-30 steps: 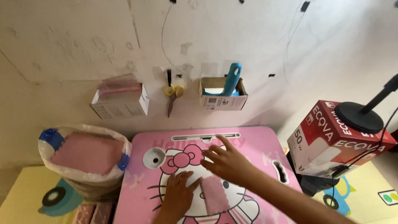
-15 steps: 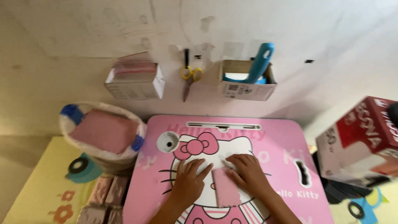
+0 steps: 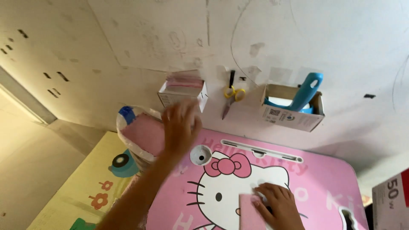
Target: The person uses a lint roller to clean several small pink and gray cloth swatches one at a time on a small desk, then places a pink swatch into a plastic sleeve and seals it.
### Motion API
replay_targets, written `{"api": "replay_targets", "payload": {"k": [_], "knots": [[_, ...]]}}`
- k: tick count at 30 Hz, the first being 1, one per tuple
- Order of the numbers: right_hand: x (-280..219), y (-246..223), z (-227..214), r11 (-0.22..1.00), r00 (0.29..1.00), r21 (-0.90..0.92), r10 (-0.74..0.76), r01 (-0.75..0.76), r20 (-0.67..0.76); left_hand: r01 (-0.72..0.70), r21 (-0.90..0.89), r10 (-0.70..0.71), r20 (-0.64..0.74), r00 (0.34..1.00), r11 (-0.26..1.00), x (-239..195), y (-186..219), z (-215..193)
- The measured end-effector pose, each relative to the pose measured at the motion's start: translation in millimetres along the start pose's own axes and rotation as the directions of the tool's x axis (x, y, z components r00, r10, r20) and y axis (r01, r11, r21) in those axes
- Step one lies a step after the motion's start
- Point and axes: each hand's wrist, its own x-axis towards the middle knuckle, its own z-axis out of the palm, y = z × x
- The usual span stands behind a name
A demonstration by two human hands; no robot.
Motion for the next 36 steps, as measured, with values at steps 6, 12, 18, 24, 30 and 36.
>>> {"api": "replay_targets", "payload": {"k": [6,12,18,24,30,36], "knots": [[2.7,21.7,19.5,0.998,0.998,-0.041,0.041,-0.040,0.037,-0.019,0.102,0.001,0.175,0.985,0.995,83.7,-49.6,-2.3],[2.8,33.3,30.9,0.998,0.999,-0.051,0.047,-0.046,0.009,0.160,0.008,-0.118,0.711,0.693,0.987,111.9,-64.0,-19.4],[3.9,38.2,35.5,0.996,0.998,-0.069,0.051,-0.050,0.022,0.179,-0.069,-0.086,0.676,0.732,0.981,115.4,-73.6,-19.1],[4.2,37.4,34.9,0.996,0.998,-0.067,0.064,-0.062,0.023,0.115,-0.110,-0.038,0.541,0.840,0.987,117.0,-85.1,-15.7],[3.9,32.1,29.7,0.996,0.998,-0.070,0.058,-0.055,0.032,0.003,-0.107,0.021,0.223,0.975,0.994,115.0,-81.1,-24.6],[2.3,4.8,1.1,0.999,0.999,0.026,-0.029,0.031,-0.044,-0.160,0.093,0.174,-0.169,0.970,0.983,99.9,-56.3,-42.8]]}}
